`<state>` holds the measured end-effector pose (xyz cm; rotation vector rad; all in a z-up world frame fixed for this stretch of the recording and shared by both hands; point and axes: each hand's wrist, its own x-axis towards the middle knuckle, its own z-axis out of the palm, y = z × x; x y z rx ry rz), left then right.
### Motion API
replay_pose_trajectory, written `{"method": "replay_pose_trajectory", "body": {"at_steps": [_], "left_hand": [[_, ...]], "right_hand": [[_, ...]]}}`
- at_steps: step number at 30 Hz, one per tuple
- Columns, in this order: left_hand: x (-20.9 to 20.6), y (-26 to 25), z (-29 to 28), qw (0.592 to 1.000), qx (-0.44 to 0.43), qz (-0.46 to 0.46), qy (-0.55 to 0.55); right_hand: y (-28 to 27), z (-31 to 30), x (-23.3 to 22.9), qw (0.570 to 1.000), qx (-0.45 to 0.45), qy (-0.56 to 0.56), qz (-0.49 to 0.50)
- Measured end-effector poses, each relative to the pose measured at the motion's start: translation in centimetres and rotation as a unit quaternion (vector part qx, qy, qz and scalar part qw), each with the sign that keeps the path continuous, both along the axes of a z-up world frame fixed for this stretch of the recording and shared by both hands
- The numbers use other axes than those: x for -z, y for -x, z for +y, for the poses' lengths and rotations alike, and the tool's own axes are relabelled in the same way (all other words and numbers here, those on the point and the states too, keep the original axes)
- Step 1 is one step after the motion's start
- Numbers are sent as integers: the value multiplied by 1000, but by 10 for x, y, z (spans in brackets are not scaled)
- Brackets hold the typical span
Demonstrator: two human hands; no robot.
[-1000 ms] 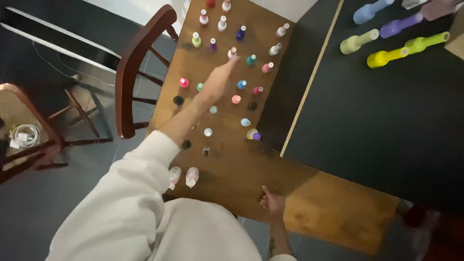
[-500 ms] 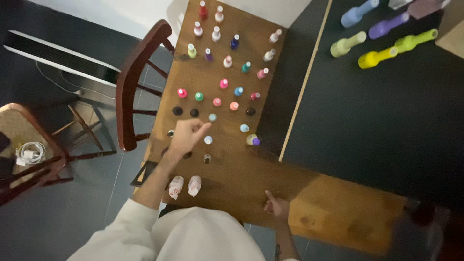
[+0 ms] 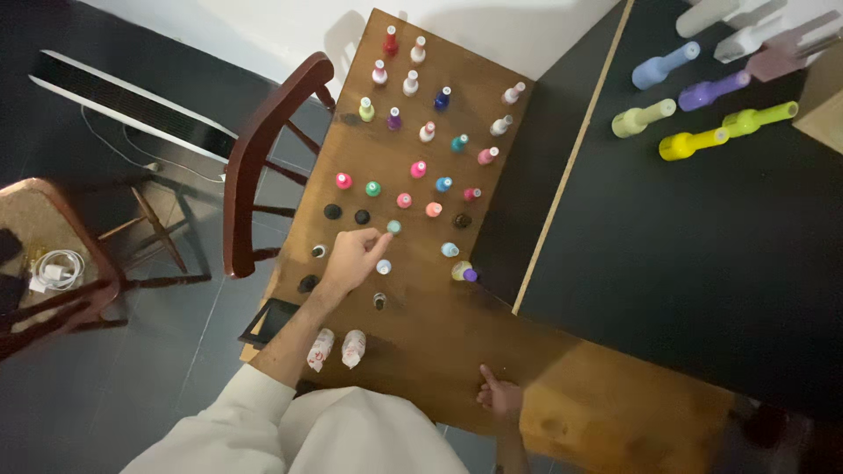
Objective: The person organizes numerous small colorful bottles on a wooden desk by picking them up one by one and placing them onto an adjacent black surface.
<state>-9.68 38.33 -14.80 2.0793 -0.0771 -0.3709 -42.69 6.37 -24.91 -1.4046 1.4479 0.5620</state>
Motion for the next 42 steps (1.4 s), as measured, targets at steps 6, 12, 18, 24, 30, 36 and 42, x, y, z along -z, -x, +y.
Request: {"method": "replay_pose_trajectory", "body": {"at_steps": [6, 12, 18, 24, 30, 36, 42], "left_hand": [[-9, -5, -16, 999, -4, -42, 0], [-18, -32, -40, 998, 46, -46, -7], [-33, -45, -50, 994, 67, -78, 38], [-1, -101, -55, 994, 59, -73, -59], [4, -172, -43, 987, 40, -91, -129], [47, -212, -59, 969, 56, -174, -168], [48, -233, -110, 957, 79, -260, -100]], "right_hand": [[-5, 3, 0, 998, -31, 48, 40], [2, -3, 16, 1000, 13, 8, 27], [6, 2, 16, 997, 49, 47, -46], [1, -18, 26, 992, -47, -67, 100], [14, -10, 34, 999, 39, -9, -15], [52, -46, 110, 994, 24, -99, 48], [-4, -3, 12, 996, 45, -8, 71]]}}
